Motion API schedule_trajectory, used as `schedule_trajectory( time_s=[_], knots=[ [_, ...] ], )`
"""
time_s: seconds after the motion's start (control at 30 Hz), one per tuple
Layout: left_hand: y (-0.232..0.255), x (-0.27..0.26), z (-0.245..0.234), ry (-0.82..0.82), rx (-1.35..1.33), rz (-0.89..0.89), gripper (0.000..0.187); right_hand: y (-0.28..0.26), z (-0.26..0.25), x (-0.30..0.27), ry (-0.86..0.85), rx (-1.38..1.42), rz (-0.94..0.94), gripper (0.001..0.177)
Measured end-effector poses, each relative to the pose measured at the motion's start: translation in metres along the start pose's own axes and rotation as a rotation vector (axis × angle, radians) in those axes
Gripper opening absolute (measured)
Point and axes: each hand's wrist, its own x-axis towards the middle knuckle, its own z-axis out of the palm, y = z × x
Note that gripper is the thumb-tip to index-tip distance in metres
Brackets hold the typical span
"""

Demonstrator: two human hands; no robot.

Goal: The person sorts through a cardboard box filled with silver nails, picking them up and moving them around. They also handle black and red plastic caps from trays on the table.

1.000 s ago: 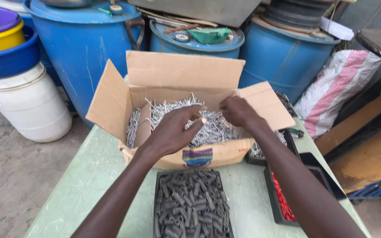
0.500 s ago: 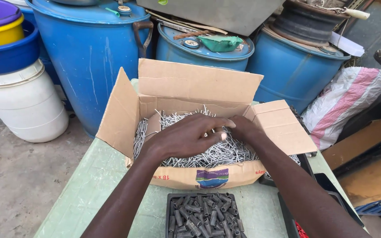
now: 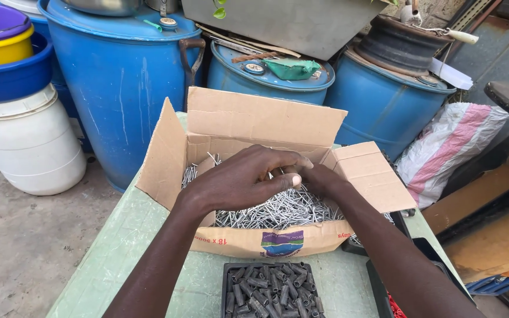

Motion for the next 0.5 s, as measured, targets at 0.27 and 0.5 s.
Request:
schedule_trajectory(
  time_s=[0.27,0.5],
  knots=[
    [-0.014,0.003,0.006,-0.031,0.010,-0.017,0.038,-0.044,-0.035,-0.041,-0.010,0.178,-0.021,0.033],
    [-0.010,0.001,0.001,-0.023,0.025,-0.006,0.029,0.018,-0.010,-0.003,0.151,0.001,0.021,0.026]
  ],
)
